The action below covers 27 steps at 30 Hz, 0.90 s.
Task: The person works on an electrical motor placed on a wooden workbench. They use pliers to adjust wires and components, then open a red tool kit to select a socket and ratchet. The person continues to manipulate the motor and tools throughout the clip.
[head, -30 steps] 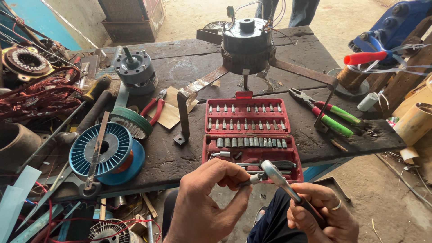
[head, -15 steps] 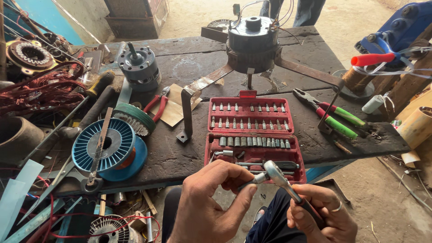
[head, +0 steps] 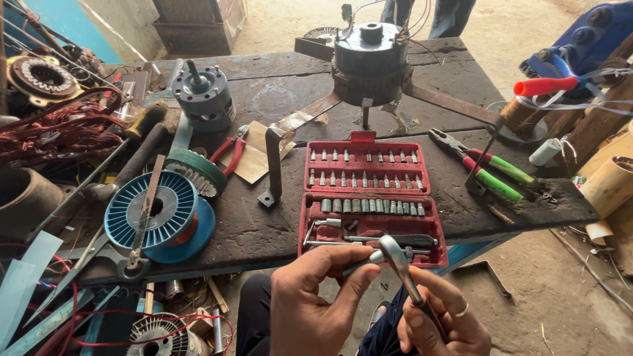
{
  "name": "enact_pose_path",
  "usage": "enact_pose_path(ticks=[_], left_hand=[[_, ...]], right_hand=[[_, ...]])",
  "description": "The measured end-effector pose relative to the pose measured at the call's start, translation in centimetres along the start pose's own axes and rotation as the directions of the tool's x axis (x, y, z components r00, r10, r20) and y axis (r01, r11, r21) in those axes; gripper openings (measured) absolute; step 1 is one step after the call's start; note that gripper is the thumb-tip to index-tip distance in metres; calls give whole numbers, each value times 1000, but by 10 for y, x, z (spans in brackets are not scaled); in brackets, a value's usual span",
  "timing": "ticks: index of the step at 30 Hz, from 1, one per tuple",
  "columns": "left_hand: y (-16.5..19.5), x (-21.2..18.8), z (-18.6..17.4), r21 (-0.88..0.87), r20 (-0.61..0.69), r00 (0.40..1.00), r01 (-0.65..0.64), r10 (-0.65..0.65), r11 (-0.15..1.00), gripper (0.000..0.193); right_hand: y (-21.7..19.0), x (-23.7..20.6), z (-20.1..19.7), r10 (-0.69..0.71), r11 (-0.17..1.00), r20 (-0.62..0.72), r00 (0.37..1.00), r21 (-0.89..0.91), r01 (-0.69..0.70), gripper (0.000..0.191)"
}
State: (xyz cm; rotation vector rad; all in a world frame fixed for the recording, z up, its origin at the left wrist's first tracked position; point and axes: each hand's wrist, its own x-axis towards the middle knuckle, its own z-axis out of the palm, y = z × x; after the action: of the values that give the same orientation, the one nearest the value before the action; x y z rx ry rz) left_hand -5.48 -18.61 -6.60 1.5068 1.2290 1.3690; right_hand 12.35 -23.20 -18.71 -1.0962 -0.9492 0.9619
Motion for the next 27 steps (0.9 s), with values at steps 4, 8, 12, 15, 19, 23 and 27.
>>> enact_pose_path(ticks=[4,8,12,15,19,23,27], left_hand=[[1,-4,-1,78,-22,1000,-19,21,997,19],[-1,-9,1,76,-48,999,-7,10,997,17],[-5,-13,3,55,-65,998,5,-1,998,16],[-7,-14,5,36,-79,997,9,-6,999,16],[-9,-11,4,76,-51,997,-55,59,996,17],[-14,-7,-2,148,-41,999,42,-36,988,17],[-22,-3,-23,115,-119,979,180,-167,977,17]], right_hand=[[7,-6,-10,1,993,23,1000,-118,2,49],[30,-17,-19,-87,992,83,993,-87,94,48],[52,-21,-26,-1,998,50,999,-55,3,46],[59,-19,-24,-160,979,142,977,-106,176,50],[52,-24,-12,-34,997,64,997,79,28,51],[36,-12,-1,-46,996,-33,998,-71,44,45],[9,20,-17,18,989,-318,948,142,29,43]])
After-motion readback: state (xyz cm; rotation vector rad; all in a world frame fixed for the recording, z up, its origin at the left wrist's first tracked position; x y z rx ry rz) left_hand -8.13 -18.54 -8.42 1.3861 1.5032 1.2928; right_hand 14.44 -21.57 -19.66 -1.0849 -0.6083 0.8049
